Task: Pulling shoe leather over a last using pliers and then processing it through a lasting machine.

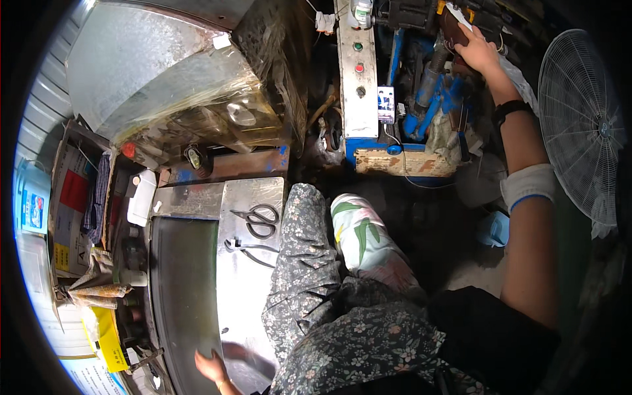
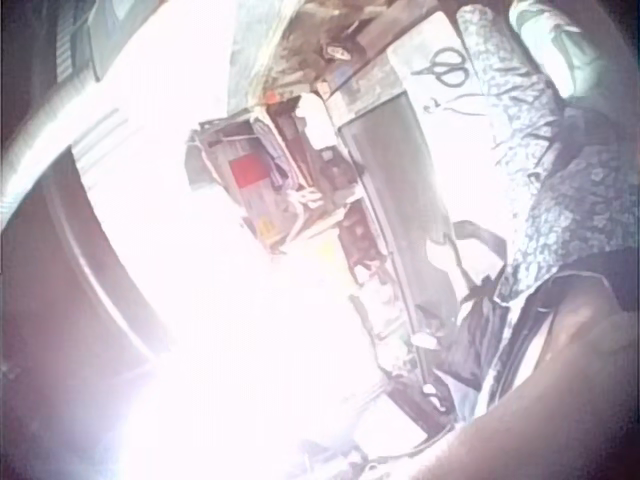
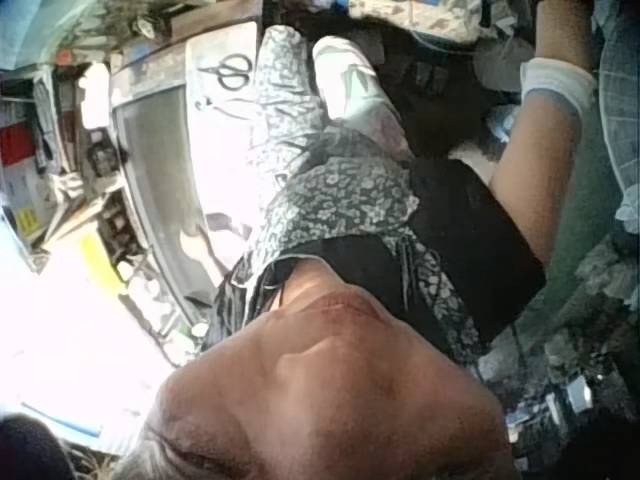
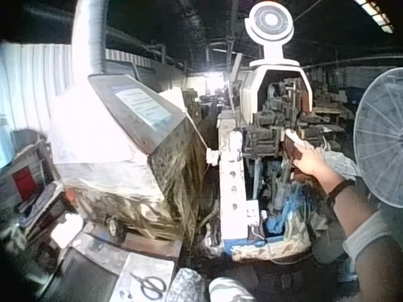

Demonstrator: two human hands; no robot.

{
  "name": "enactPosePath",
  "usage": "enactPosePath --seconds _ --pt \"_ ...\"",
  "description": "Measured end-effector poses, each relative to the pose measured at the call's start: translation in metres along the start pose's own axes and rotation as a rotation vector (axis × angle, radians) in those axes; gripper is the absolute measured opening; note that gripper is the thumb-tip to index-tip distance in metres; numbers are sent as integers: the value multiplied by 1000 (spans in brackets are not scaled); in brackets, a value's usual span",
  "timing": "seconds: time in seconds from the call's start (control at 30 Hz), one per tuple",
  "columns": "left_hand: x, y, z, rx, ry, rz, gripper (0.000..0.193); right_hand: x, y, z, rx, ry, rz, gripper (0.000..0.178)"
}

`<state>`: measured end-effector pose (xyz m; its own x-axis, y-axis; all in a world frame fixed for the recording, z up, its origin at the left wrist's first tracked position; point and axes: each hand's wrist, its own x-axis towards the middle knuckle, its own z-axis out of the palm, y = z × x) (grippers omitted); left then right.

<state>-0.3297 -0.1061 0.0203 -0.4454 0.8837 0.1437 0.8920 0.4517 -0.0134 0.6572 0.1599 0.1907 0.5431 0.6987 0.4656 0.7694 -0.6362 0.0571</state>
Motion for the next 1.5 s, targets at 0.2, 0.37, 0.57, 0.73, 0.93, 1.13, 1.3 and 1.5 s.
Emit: enactPosePath --seconds 0.2,0.37,0.57,0.73,0.93,1.13,1.3,1.5 --pt "-54 -118 46 304 -340 -468 64 -49 -42 -30 -191 549 -468 45" --pt "-56 -139 74 199 -352 -523 67 -237 -149 8 640 171 -965 6" --pt "-58 -167 72 145 -340 -601 72 -462 -217 45 1038 -396 -710 22" --pt "-68 -187 78 97 -366 -684 77 -491 -217 43 808 -403 -693 20" --pt "-47 -140 94 -179 -246 -691 83 -488 -221 42 752 -414 -709 20" --pt "-29 20 109 -394 42 217 59 -491 -230 37 737 -391 -737 19" --pt "-29 120 98 -518 -130 566 61 -494 -232 34 747 -401 -715 19" --pt "-21 153 99 -350 -148 628 47 -492 -229 33 736 -377 -713 18"
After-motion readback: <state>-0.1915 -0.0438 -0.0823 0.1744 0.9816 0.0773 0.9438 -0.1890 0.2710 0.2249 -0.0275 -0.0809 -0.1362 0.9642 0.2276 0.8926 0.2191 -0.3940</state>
